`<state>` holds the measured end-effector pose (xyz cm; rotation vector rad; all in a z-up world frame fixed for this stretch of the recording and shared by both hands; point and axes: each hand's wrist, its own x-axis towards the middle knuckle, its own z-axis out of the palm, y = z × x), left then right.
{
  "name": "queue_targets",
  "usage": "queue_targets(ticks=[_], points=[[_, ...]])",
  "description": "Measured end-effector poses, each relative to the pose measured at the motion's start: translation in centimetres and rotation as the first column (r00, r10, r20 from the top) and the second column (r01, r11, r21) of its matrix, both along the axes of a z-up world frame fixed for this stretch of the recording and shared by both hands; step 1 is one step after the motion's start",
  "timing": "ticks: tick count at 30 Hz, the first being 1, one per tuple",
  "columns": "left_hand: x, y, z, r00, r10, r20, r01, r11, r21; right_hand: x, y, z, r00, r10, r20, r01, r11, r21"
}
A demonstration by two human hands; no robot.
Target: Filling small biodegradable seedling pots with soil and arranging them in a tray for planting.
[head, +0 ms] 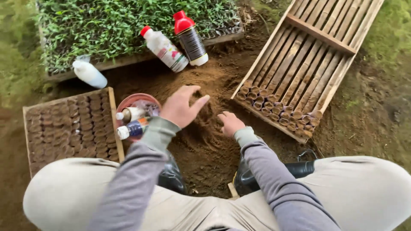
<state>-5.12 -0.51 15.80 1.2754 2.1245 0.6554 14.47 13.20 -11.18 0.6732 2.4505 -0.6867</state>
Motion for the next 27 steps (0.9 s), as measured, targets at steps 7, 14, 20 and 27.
queue_targets(ticks=[7, 14, 20, 27], points=[[-3.8, -5.2, 5.8, 0.915, -0.370, -0.161, 0.207, 0.772, -0.601, -4.4, -2.4, 3.4, 0.985, 0.034, -0.170, -0.034, 0.999, 0.005], [-6.8, -5.2, 7.7, 0.934, -0.239, -0.264, 0.119, 0.909, -0.400, -7.5, -6.4, 1.6, 0.908, 0.008, -0.419, -0.030, 0.998, -0.047], [-8.3, -6.0, 7.9, 0.961, -0.190, -0.202, 0.132, 0.954, -0.269, -10.9, -9.7, 3.3, 0.777, 0.105, -0.621, -0.084, 0.994, 0.064], [-9.6, -6.0, 7.4, 0.981, -0.145, -0.132, 0.112, 0.967, -0.230, -16.4, -13.2, 4.6, 0.859, 0.272, -0.433, -0.223, 0.961, 0.162]])
